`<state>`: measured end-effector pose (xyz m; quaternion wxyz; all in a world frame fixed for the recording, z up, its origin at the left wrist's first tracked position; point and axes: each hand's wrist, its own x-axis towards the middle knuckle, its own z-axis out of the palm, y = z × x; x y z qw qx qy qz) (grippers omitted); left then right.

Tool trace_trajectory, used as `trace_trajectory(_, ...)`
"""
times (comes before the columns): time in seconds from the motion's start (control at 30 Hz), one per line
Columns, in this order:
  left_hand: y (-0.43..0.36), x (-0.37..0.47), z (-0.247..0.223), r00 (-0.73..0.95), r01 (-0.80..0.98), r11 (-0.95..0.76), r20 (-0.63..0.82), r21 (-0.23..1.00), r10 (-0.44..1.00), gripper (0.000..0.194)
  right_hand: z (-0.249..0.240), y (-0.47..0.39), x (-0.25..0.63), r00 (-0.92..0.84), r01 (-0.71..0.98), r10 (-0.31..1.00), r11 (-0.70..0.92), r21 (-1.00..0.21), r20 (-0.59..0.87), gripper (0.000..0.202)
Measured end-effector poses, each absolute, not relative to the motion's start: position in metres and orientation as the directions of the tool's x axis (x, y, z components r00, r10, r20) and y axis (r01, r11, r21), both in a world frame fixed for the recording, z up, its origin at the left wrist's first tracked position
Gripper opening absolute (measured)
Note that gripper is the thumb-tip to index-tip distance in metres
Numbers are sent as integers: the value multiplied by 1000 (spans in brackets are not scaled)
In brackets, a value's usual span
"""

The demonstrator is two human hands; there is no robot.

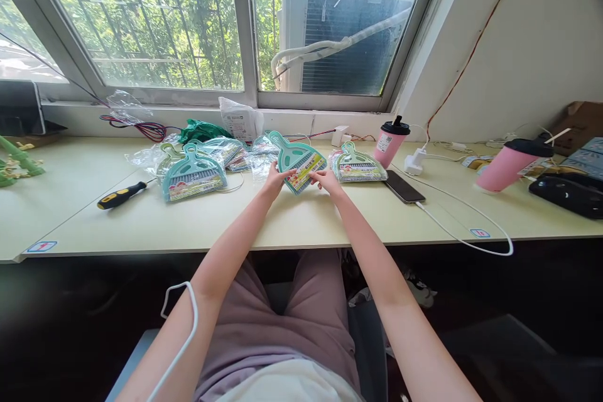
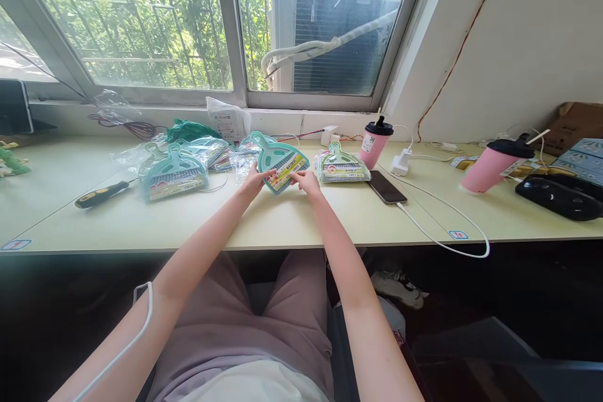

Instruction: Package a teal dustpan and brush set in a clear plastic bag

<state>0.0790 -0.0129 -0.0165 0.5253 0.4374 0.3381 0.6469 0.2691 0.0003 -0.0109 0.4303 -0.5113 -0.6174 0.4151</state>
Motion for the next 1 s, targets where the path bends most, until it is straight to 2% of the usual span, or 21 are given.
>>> trace_trajectory(0.33, -18, 84, -12, -59, -353, -246, 241, 902, 969, 77, -7, -3, 270, -8, 501, 993, 106, -859, 118, 30)
trace_trajectory(0.83, -26, 84, -6, -45, -369, -196, 193, 909, 980, 70, -1, -9, 268, -15, 581, 994, 93, -808, 104, 30)
trace_trajectory(1.0, -27, 84, -4, -48, -381, -194, 190, 904, 981, 70, -1, -8, 268, 43, 589, 994, 56, -806, 101, 31)
